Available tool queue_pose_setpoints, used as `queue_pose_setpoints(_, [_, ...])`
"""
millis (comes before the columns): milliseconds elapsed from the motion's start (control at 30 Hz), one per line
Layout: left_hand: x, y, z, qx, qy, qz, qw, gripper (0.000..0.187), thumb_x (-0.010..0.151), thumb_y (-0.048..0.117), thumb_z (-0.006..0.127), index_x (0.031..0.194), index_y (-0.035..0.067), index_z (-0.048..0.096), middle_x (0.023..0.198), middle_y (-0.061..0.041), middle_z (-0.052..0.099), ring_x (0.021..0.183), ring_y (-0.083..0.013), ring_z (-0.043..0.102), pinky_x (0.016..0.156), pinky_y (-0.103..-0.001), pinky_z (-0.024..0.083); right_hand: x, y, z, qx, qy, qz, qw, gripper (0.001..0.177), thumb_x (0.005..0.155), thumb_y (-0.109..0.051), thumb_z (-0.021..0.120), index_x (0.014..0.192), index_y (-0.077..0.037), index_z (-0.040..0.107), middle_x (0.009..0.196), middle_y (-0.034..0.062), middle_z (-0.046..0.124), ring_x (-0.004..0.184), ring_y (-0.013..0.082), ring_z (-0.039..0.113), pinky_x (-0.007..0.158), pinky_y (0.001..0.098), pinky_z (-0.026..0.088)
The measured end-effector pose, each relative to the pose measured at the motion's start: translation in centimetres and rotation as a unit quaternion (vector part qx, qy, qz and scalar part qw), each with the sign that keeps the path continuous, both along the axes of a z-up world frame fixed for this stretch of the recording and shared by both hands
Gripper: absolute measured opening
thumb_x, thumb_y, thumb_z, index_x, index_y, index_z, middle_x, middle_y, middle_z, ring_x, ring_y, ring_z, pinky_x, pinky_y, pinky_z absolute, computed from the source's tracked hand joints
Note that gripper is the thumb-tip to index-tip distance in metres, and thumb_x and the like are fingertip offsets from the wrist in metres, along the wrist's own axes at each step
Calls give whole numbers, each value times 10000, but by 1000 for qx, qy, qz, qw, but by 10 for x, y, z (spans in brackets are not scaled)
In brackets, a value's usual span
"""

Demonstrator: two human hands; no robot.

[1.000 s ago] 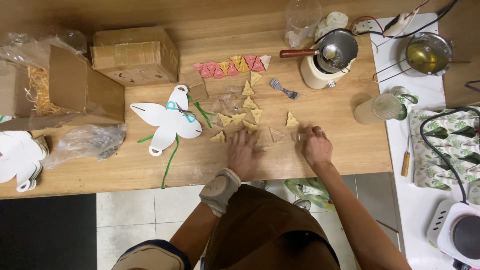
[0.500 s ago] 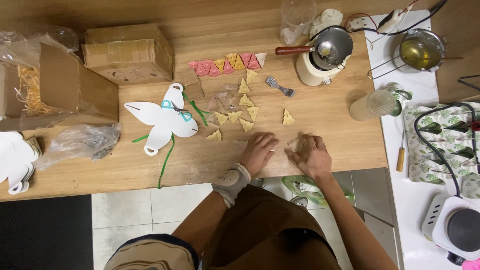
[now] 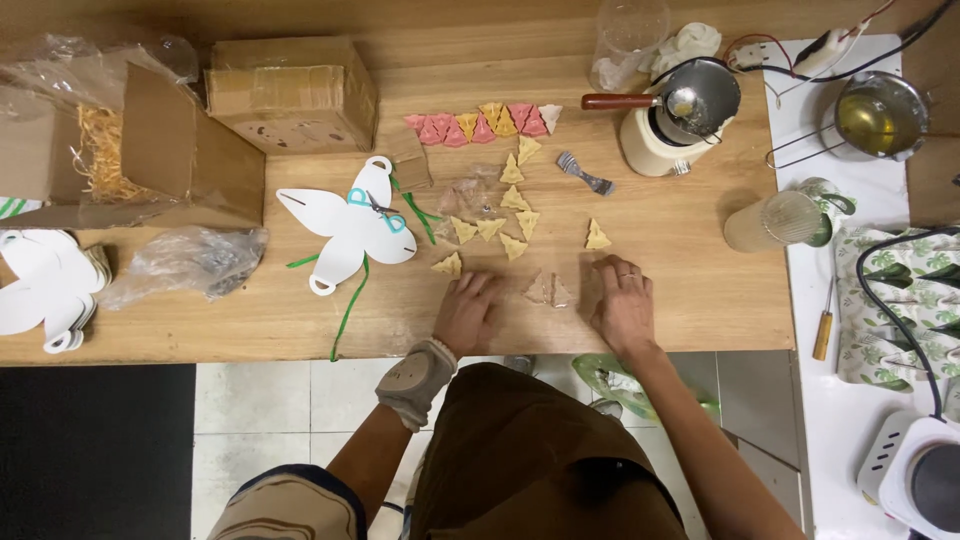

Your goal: The recorder prepares and packages small wax products into plastic bags and boxes.

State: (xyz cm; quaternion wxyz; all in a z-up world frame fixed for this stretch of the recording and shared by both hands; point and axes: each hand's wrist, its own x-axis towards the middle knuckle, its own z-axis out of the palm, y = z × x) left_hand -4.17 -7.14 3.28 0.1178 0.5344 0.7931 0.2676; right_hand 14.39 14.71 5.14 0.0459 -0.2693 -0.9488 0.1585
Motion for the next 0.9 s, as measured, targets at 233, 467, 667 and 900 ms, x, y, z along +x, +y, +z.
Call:
queue_pose_setpoints(233, [6,15,-31,38,-46,71,996,447,868,113,698,1311,83,646,1238,-150,591,1215,-341,521,1027,-441,459,-42,-51,12,20,40,166,985,533,799,-123,690,1326,-148,615,1505,125,504,1416,347,411,1103,582,321])
queue_pose_setpoints(467, [0,19,40,11,0,-25,1000,473,708,170,736,1175,100,702,1267,-119,598,1228,-352,503,1056,-503,378,-24,-40,-2,-16,-35,167,985,665,812,-112,659,1450,-192,486,1601,72,393,1486,281,373,1239,487,275])
queue_pose_setpoints(667, [9,9,-10,21,-65,74,995,494,813,190,750,1255,8,626,1297,-190,547,1192,-386,546,1052,-478,446,-15,-35,-18,-16,-29,137,990,728,941,-231,604,1592,-236,278,1680,113,221,1521,352,252,1228,503,210])
queue_pose_setpoints(900, [-19,27,-10,108,33,67,991,432,823,56,693,1254,73,657,1363,-117,609,1320,-328,554,1142,-471,436,-15,-36,-18,42,-58,120,990,720,970,-402,533,1606,-233,240,1674,117,190,1537,370,164,1222,591,129])
